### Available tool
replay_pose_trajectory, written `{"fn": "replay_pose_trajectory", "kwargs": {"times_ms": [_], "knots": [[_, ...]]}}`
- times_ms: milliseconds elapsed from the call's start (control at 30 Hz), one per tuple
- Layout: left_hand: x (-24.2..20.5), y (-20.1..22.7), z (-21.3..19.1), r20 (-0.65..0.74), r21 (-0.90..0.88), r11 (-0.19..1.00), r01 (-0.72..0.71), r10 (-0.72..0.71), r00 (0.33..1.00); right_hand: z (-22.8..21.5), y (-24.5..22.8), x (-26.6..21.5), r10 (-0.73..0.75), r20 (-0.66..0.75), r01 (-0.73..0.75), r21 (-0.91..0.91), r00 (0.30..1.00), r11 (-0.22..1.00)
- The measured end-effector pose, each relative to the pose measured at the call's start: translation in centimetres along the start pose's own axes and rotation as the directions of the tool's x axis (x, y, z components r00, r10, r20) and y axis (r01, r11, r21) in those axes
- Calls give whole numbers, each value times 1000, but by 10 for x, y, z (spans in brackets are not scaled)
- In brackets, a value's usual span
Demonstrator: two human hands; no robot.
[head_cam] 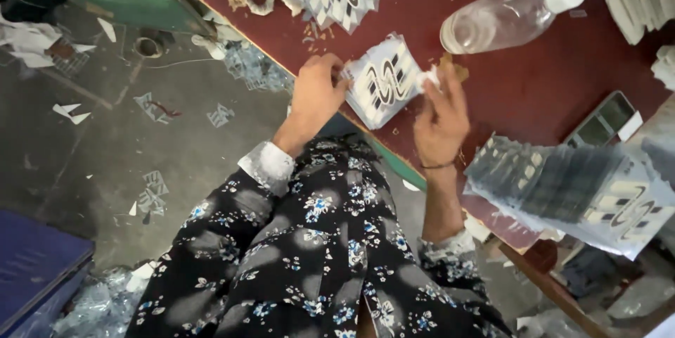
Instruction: The person cleans a stack of white stickers with a black design using a wet tissue. They repeatedly wipe the surface of the stickers, occasionally picking up a plastic bottle to apply more liquid to the tissue before continuing to clean the stack.
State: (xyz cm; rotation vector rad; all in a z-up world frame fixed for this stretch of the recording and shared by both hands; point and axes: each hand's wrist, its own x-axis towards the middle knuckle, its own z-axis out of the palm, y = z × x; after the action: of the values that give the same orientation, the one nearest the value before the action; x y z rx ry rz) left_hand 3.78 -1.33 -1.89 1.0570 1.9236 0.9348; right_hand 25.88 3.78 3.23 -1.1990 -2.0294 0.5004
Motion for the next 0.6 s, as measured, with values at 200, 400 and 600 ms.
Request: {"fn": "replay_pose_trajectory", "kwargs": {"times_ms": [200, 400, 600], "knots": [[6, -20, 20, -172, -11, 976, -215, 210, 962, 63, 26, -35, -316, 454, 354, 2, 833, 935], [15, -21, 26, -151, -187, 973, -136, 108, 983, 55, 14, -6, -113, 300, 175, -188, 947, 967], [10, -20, 22, -141, -47, 996, -75, 68, 988, 65, 34, 2, 165, 511, -95, -161, 844, 982]]}}
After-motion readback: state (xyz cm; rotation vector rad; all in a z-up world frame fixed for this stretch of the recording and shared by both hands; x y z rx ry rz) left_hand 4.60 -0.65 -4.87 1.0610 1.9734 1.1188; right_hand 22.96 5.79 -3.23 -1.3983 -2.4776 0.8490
